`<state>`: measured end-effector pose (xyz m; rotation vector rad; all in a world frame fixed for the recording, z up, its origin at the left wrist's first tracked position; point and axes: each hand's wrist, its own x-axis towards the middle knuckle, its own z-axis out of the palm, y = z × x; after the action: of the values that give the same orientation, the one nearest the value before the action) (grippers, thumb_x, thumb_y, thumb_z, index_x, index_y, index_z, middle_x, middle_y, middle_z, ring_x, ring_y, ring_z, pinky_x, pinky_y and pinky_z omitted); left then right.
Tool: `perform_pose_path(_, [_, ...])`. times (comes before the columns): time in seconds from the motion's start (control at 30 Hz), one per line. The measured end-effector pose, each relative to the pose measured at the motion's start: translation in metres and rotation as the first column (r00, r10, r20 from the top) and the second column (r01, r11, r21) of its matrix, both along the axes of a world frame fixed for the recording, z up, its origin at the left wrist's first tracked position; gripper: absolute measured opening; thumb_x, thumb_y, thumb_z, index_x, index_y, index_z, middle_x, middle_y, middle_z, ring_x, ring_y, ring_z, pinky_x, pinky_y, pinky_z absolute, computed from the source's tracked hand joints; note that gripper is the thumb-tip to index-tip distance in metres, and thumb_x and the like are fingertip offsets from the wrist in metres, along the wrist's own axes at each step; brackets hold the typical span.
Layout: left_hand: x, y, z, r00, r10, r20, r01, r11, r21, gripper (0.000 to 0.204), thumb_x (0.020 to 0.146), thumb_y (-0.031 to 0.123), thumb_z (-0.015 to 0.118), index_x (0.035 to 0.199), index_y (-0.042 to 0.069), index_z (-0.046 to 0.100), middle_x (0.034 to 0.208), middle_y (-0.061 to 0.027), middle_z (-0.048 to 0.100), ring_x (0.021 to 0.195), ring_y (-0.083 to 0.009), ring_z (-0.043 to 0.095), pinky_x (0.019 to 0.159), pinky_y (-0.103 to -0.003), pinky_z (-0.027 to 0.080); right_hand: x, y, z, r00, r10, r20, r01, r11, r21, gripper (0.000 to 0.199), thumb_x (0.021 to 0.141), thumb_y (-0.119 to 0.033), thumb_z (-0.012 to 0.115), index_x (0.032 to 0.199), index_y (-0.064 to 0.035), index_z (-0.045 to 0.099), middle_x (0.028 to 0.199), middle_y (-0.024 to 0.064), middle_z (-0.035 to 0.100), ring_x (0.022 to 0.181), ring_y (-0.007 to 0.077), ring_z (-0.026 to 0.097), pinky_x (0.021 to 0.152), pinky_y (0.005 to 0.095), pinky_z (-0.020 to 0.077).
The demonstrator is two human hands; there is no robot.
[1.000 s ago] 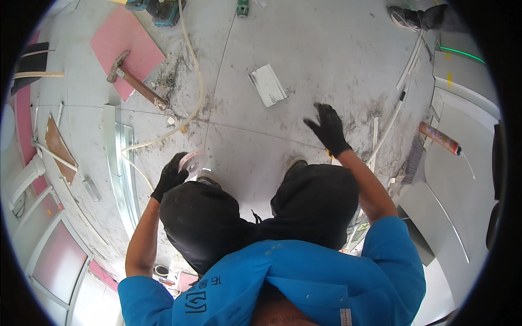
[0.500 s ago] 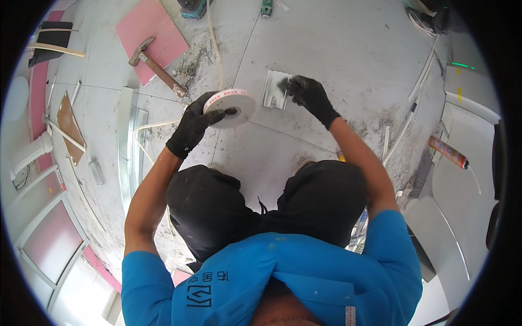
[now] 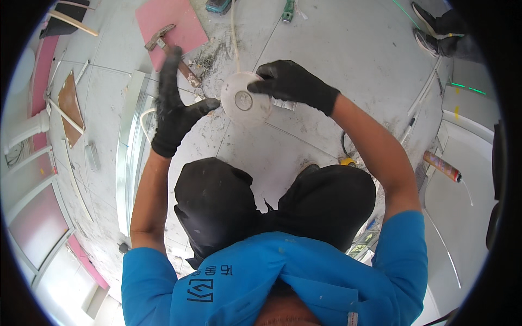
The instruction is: The person measures and cuts a metal profile using a tape measure and tin snips. They then apply double-sided tape to the cut piece and use a caulking gun to apply sealant.
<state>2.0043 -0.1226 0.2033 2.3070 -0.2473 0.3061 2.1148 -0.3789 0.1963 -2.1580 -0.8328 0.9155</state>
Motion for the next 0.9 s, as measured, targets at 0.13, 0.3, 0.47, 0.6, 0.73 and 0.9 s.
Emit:
perform_pose_path(0.13, [-0.008,-0.041,0.051,0.909,-0.408,0.082,0.318,0.808,0.496,0.088,0.080,0.058,0.069,0.147,0.009,0.043,0.154,-0.0157,0.039,0.144,-0.0315,0.036,0.119,-0.046,0.029,0.003,0.030,-0.014,0.865,-0.169,-0.473,0.323,0.908,0.267,0.041,0.095,-0.041,0.064,0.084,-0.0011,0.060,0.066,0.0033,0.056,0.059,0.0118,0.056,0.054,0.0281,0.0471])
perform_pose_path(0.3, [-0.048,0.108,-0.039,0.978,-0.086,-0.191,0.167,0.871,0.462,0.094,0.077,0.043,0.080,0.150,0.004,0.037,0.152,-0.0182,0.043,0.140,-0.0349,0.042,0.115,-0.045,0.034,0.057,0.029,0.033,0.909,-0.364,-0.202,0.413,0.851,0.324,0.036,0.097,-0.037,0.061,0.092,-0.0023,0.059,0.070,0.0025,0.058,0.059,0.0105,0.055,0.055,0.0275,0.0473])
perform_pose_path(0.47, [0.003,0.018,0.073,0.945,-0.137,0.298,0.070,0.972,0.223,0.110,0.069,0.056,0.081,0.152,0.002,0.033,0.156,-0.0266,0.031,0.145,-0.0416,0.031,0.117,-0.048,0.028,0.020,0.065,0.057,0.952,-0.071,-0.297,0.125,0.979,0.164,0.037,0.097,-0.038,0.060,0.099,-0.0009,0.059,0.074,0.0027,0.059,0.066,0.0094,0.058,0.058,0.0275,0.0477])
perform_pose_path(0.6, [-0.022,0.118,-0.059,0.998,0.030,-0.056,0.002,0.863,0.505,0.098,0.074,0.050,0.081,0.147,0.000,0.040,0.151,-0.0191,0.043,0.140,-0.0371,0.040,0.117,-0.048,0.031,0.033,0.041,0.092,0.958,-0.133,-0.254,0.225,0.897,0.380,0.035,0.101,-0.037,0.056,0.098,-0.0023,0.059,0.069,-0.0007,0.050,0.057,0.0061,0.047,0.053,0.0236,0.0407])
perform_pose_path(0.73, [0.000,0.103,0.021,0.989,0.059,0.137,-0.095,0.959,0.267,0.093,0.071,0.031,0.087,0.146,0.001,0.042,0.147,-0.0210,0.047,0.137,-0.0378,0.044,0.116,-0.044,0.033,0.033,0.032,0.058,0.919,-0.262,-0.295,0.305,0.946,0.109,0.034,0.100,-0.037,0.056,0.089,-0.0048,0.059,0.064,-0.0029,0.048,0.053,0.0063,0.045,0.050,0.0242,0.0395])
perform_pose_path(0.9, [0.012,0.027,0.070,0.934,-0.336,0.123,0.287,0.909,0.304,0.072,0.082,0.034,0.073,0.145,0.011,0.048,0.150,-0.0147,0.046,0.139,-0.0330,0.043,0.113,-0.047,0.034,0.019,0.056,0.089,0.806,-0.105,-0.582,0.314,0.910,0.271,0.039,0.100,-0.040,0.053,0.089,-0.0040,0.061,0.064,0.0011,0.051,0.056,0.0103,0.051,0.053,0.0270,0.0454])
